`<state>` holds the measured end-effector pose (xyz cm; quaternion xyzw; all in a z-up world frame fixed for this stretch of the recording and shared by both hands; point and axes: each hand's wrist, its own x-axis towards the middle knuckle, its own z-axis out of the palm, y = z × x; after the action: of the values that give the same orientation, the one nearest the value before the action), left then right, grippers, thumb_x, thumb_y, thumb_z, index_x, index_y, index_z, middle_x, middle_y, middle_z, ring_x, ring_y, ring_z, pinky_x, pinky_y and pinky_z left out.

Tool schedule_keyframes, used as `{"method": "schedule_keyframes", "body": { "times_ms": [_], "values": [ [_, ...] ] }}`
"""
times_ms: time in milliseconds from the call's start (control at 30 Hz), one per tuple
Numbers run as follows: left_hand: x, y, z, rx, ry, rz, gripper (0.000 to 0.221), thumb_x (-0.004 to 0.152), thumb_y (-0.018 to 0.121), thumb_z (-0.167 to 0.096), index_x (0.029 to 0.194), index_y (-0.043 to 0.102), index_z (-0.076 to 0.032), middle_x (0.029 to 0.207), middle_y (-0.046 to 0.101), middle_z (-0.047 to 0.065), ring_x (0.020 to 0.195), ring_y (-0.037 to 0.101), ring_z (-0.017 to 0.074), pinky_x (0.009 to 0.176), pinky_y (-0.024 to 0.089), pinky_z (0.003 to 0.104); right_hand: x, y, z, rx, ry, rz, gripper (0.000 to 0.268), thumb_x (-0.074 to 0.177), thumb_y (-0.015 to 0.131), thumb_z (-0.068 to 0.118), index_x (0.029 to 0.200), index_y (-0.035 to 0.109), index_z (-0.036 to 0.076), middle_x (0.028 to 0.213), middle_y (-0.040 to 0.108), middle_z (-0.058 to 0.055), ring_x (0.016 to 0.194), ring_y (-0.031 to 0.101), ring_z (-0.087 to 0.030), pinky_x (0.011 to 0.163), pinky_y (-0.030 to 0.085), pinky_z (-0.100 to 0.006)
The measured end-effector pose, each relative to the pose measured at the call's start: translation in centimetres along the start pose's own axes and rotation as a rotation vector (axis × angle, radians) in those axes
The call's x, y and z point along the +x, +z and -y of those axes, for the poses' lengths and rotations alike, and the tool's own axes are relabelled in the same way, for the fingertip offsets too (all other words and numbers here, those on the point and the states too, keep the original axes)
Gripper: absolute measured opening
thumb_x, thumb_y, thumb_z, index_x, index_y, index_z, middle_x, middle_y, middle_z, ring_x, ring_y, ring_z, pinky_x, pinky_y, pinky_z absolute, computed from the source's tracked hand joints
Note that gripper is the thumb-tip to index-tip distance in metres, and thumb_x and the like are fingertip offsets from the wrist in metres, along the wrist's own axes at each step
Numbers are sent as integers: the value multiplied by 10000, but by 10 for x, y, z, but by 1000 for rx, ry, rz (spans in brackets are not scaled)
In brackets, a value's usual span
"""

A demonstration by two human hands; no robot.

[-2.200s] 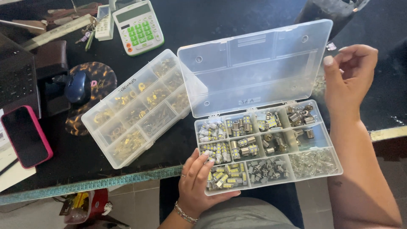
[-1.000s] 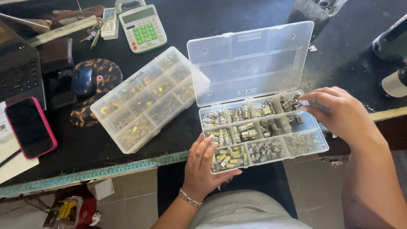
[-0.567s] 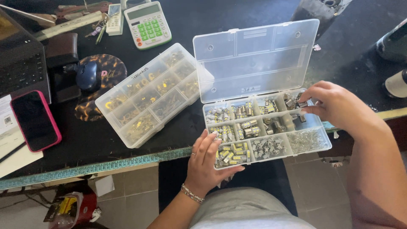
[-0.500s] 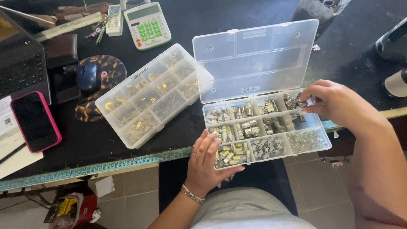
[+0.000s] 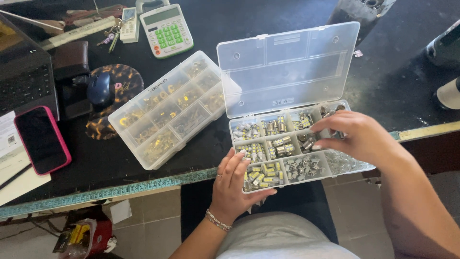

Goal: Sorting small LED bulbs and fuses into a compartmented plastic storage box.

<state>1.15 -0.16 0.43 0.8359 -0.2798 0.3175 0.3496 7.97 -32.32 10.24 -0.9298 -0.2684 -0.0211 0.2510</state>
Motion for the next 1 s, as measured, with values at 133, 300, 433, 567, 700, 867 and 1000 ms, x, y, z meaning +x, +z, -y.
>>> {"method": "schedule_keyframes", "body": {
  "times_ms": [133,300,433,567,700,867,1000],
  "values": [
    [0,0,0,-2,8,-15,798,787,794,-646,1232,588,-17,1308,596,167,1294,588,448,1122,520,549,-7,-14,-17,-3,40,-111,272,806,814,214,1059,766,128,912,778,-25,791,729,-151,826,577,-313],
    [3,1,-1,-1,22,-29,791,799,768,-654,1213,589,-5,1290,588,168,1264,605,435,1116,529,551,-6,-11,-46,-161,74,-225,197,915,789,143,1111,771,137,1087,735,-59,1012,665,-257,920,527,-385],
    [3,0,-1,14,26,-29,799,795,773,-659,1215,589,-5,1279,601,170,1251,615,414,1121,524,544,-2,-7,-44,-197,84,-170,226,880,795,235,1075,752,128,1040,758,-32,939,666,-273,957,486,-399],
    [1,0,-2,12,15,-11,804,795,770,-659,1233,577,-13,1301,595,168,1295,586,435,1124,518,551,1,-8,-41,-152,228,-86,187,886,782,221,1071,780,189,968,767,-18,923,664,-236,869,520,-382],
    [1,1,-1,13,13,-11,799,796,772,-657,1243,574,-25,1316,587,162,1281,599,412,1130,516,549,11,-18,-21,-233,501,70,231,914,739,322,1135,764,259,955,725,-69,818,691,-261,838,518,-398],
    [2,0,-1,13,20,-20,798,799,768,-655,1232,586,-9,1307,590,168,1278,598,421,1120,528,544,-2,-15,-16,-366,219,-113,225,878,801,322,1062,763,198,931,779,-2,884,677,-238,793,539,-401],
    [4,-1,-1,-19,17,-20,802,789,792,-636,1224,577,2,1292,588,172,1276,598,441,1135,513,559,-8,-15,25,-45,-14,-188,187,830,818,234,979,749,144,930,779,20,779,652,-184,750,497,-331]
  ]
}}
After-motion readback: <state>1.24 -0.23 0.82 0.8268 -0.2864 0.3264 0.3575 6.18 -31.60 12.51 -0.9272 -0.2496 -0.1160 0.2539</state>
